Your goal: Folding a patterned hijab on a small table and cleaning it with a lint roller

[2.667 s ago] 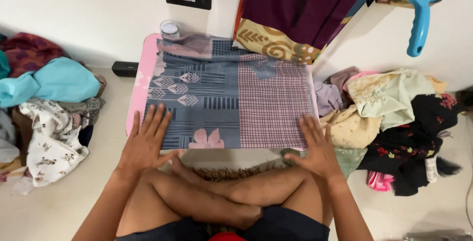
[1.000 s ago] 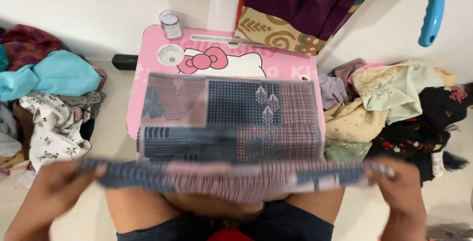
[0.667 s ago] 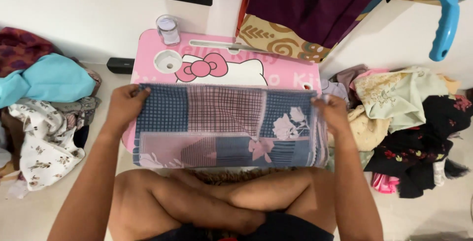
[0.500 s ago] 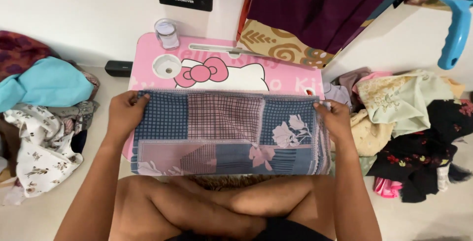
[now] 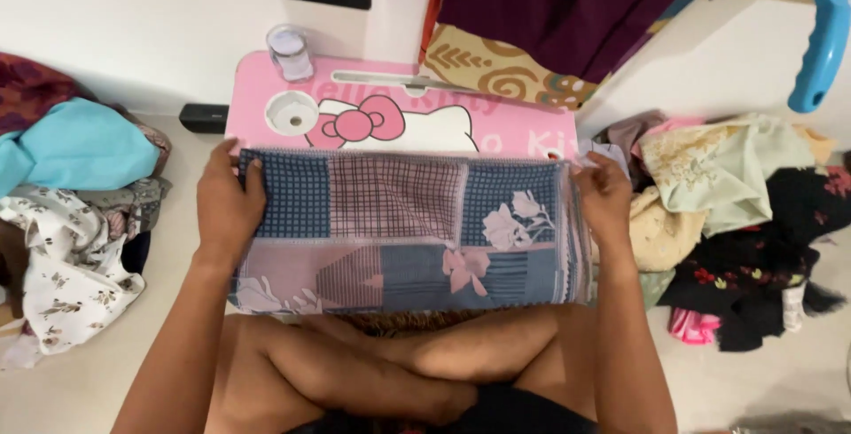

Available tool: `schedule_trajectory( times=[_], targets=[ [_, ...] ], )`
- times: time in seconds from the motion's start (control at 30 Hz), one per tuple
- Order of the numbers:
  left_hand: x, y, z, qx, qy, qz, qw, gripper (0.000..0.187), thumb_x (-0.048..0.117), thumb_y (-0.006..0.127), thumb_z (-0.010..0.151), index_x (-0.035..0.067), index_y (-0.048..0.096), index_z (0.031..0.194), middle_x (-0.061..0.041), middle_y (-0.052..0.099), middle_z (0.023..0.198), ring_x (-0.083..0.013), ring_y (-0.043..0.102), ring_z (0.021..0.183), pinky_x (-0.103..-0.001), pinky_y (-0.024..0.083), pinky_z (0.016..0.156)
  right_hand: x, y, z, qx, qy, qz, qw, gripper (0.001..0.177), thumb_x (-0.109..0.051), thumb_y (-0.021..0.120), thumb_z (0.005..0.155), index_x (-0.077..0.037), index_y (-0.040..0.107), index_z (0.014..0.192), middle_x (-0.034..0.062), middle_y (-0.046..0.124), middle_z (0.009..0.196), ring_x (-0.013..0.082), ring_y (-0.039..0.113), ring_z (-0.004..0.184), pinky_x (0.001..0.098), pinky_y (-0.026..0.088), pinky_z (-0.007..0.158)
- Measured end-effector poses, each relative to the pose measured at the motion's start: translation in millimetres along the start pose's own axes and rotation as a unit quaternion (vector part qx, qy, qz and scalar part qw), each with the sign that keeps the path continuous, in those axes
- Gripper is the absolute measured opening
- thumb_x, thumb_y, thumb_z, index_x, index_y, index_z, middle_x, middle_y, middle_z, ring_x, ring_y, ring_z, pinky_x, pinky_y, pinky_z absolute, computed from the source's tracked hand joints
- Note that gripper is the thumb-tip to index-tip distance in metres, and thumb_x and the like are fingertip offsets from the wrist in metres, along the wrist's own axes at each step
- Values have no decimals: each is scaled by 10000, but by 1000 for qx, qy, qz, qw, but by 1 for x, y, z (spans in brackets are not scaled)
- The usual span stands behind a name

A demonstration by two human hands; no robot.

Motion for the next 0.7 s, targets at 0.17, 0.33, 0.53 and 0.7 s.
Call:
schedule_trajectory(
  times=[0.17, 0.33, 0.53, 0.7],
  targets=[
    [15, -7, -15, 7, 41, 62, 997, 512, 39, 623, 1010, -117, 434, 1459, -300, 522, 1285, -511, 647, 1058, -598, 594, 766, -5, -35, -50, 47, -33, -115, 992, 159, -54, 734, 955, 40, 695, 1076, 234, 668, 869, 309, 653, 832, 412, 519, 695],
    [2, 10, -32, 59, 114, 119, 985, 538, 32, 670, 941, -80, 501, 1439, -249, 496, 1338, -464, 654, 1073, -560, 584, 731, -11, -26, -95, -35, 101, -212, 971, 164, -235, 761, 907, -76, 773, 948, 177, 739, 817, 328, 728, 813, 433, 575, 708],
    [-22, 31, -36, 75, 126, 149, 978, 544, 54, 660, 934, -38, 504, 1447, -238, 482, 1402, -447, 599, 1148, -540, 514, 811, -17, -18, -98, -61, 93, -242, 964, 185, -221, 743, 948, -37, 759, 954, 167, 740, 798, 329, 730, 772, 452, 570, 658],
    [-31, 34, -36, 96, 120, 136, 979, 519, 106, 672, 924, 20, 540, 1419, -194, 491, 1408, -402, 603, 1155, -517, 506, 826, -18, -36, -88, -27, 75, -249, 965, 254, -242, 665, 997, 6, 718, 1002, 244, 712, 851, 446, 691, 862, 542, 515, 752]
  ],
)
Point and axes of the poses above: each hand's wrist, its own z-axis towards the middle knuckle, its own y-axis out of the palm, x = y × z, the point moved 3 cm from there along z, towards the middle knuckle
